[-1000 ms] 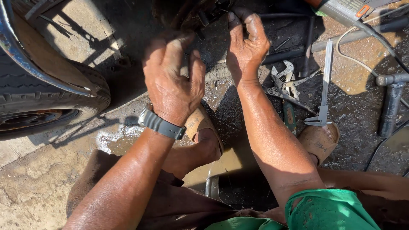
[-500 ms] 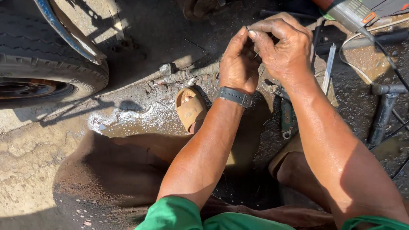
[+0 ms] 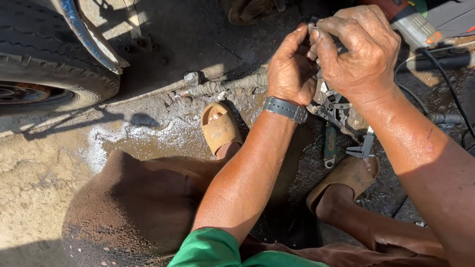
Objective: Repairing a vehicle's drum brake assembly by fitting pins and springs and measuring parts with a vernier caliper.
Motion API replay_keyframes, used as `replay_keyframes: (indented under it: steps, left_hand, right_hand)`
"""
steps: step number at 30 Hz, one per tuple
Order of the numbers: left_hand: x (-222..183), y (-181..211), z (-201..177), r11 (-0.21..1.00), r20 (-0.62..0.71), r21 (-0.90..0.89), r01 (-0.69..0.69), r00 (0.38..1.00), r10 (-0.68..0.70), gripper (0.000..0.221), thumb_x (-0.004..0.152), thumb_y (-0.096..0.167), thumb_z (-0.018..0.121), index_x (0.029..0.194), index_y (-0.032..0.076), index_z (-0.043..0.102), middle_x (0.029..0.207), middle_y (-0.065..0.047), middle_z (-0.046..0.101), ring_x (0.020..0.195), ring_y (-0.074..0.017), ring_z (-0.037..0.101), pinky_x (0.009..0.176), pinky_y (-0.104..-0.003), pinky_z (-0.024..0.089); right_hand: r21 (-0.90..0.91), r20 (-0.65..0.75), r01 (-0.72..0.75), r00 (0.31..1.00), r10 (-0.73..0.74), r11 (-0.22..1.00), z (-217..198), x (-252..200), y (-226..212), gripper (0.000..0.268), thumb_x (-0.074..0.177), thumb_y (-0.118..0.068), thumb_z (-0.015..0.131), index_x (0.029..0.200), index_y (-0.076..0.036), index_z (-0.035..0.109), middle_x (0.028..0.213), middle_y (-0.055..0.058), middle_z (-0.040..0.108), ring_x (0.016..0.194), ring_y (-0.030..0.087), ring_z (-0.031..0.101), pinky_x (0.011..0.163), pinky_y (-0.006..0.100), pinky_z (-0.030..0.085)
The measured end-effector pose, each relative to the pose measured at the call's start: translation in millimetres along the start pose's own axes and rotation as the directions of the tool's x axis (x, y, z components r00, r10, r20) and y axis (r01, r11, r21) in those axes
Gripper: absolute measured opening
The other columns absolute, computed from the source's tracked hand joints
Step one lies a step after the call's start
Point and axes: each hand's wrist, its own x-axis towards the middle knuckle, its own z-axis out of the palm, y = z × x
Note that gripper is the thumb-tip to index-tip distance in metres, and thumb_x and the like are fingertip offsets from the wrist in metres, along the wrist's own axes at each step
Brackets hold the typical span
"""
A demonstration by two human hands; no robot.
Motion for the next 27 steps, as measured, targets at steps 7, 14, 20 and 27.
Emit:
replay_keyframes:
  steps: [7, 14, 20, 27]
  left_hand:
    - [7, -6, -10, 1.0, 0.01, 0.019, -0.012, 1.0, 0.012, 0.03, 0.096, 0.023, 0.078, 0.119, 0.003, 0.074, 0.105, -0.008, 0.07, 0.089, -0.0186, 0.063, 0.083, -0.04, 0.046]
    - [23, 34, -9, 0.993, -0.026, 0.082, -0.089, 0.995, 0.091, 0.044, 0.099, 0.05, 0.071, 0.106, 0.006, 0.074, 0.094, -0.009, 0.075, 0.086, -0.0196, 0.07, 0.071, -0.037, 0.05]
    - [26, 35, -17, 0.988, -0.146, 0.136, -0.073, 0.985, 0.093, 0.041, 0.092, 0.045, 0.077, 0.107, 0.007, 0.073, 0.095, -0.01, 0.073, 0.09, -0.0224, 0.07, 0.07, -0.038, 0.048]
    - [30, 31, -26, 0.975, -0.118, 0.185, -0.124, 0.982, 0.148, 0.032, 0.094, 0.041, 0.078, 0.111, 0.015, 0.071, 0.1, -0.006, 0.076, 0.097, -0.0238, 0.072, 0.077, -0.043, 0.044]
  right_hand:
    - [-0.101, 0.105, 0.124, 0.988, -0.114, 0.987, -12, 18, 3, 0.021, 0.106, 0.01, 0.089, 0.101, -0.001, 0.072, 0.099, 0.011, 0.073, 0.083, 0.028, 0.06, 0.082, 0.041, 0.052]
    - [-0.4, 0.008, 0.21, 0.974, -0.226, 0.892, 4, 14, 49, 0.014, 0.098, 0.001, 0.085, 0.097, -0.012, 0.08, 0.073, 0.0, 0.049, 0.059, 0.024, 0.031, 0.061, 0.038, 0.034]
    - [-0.291, -0.01, 0.123, 0.991, -0.132, 0.949, 18, 18, 30, 0.016, 0.09, 0.005, 0.083, 0.09, -0.005, 0.07, 0.088, 0.01, 0.062, 0.075, 0.032, 0.051, 0.074, 0.043, 0.046]
    - [-0.294, -0.013, 0.2, 0.977, -0.213, 0.935, 23, 25, 35, 0.011, 0.096, 0.001, 0.093, 0.103, -0.006, 0.086, 0.089, 0.008, 0.067, 0.07, 0.028, 0.049, 0.069, 0.04, 0.044]
